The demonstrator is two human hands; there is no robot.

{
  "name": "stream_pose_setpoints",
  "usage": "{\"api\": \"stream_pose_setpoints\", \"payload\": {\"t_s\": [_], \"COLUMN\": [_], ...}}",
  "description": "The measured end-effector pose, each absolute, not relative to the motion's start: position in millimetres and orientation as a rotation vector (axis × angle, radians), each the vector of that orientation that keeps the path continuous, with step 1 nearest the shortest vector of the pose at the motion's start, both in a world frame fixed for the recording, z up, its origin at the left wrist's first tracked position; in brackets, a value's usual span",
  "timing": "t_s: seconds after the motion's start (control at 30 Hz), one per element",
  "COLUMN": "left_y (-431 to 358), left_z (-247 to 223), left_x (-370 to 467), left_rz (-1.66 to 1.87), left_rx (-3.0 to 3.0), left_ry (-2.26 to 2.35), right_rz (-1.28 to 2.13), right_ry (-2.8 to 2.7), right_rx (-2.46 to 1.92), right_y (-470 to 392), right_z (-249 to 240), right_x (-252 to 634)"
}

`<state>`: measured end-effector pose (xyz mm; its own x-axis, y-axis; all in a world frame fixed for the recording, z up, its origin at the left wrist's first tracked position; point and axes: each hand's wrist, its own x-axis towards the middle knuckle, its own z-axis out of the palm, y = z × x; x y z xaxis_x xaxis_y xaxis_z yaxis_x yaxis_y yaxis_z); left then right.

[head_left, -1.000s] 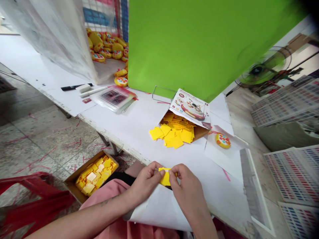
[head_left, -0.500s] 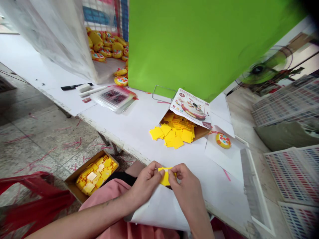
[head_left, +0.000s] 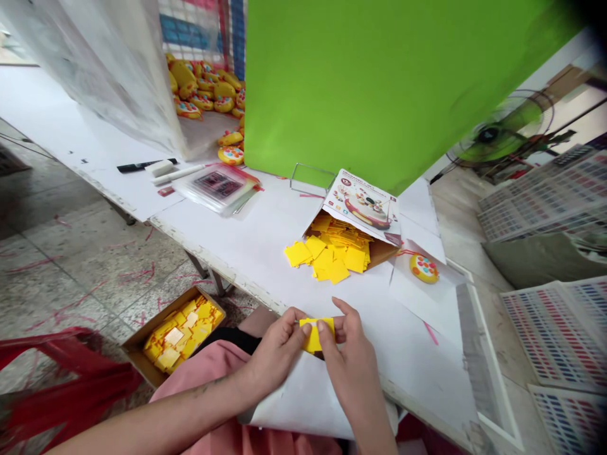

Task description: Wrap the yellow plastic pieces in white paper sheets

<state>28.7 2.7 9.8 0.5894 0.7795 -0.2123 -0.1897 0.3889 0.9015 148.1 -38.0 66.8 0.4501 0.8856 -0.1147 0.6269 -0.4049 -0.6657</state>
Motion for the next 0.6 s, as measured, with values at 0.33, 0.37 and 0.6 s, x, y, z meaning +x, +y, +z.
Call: {"api": "stream_pose_setpoints", "payload": {"t_s": [0.33, 0.37, 0.6], "left_y": [-0.7, -1.5, -5.9], "left_z": [6.0, 6.3, 5.3], "left_x": [23.4, 22.4, 7.9], "left_rz": [0.711, 0.72, 0.765], "left_rx": [0.947, 0.936, 1.038], "left_ry": [0.689, 0.688, 0.783], "right_rz": [0.751, 0.677, 0.64], "right_ry": [-1.119, -1.088, -1.179], "right_rx": [-1.936, -1.948, -1.732], "right_y": [-43.6, -44.9, -20.8], "right_z": [63.8, 64.7, 67.7], "right_x": [158.9, 159.8, 111.2]}}
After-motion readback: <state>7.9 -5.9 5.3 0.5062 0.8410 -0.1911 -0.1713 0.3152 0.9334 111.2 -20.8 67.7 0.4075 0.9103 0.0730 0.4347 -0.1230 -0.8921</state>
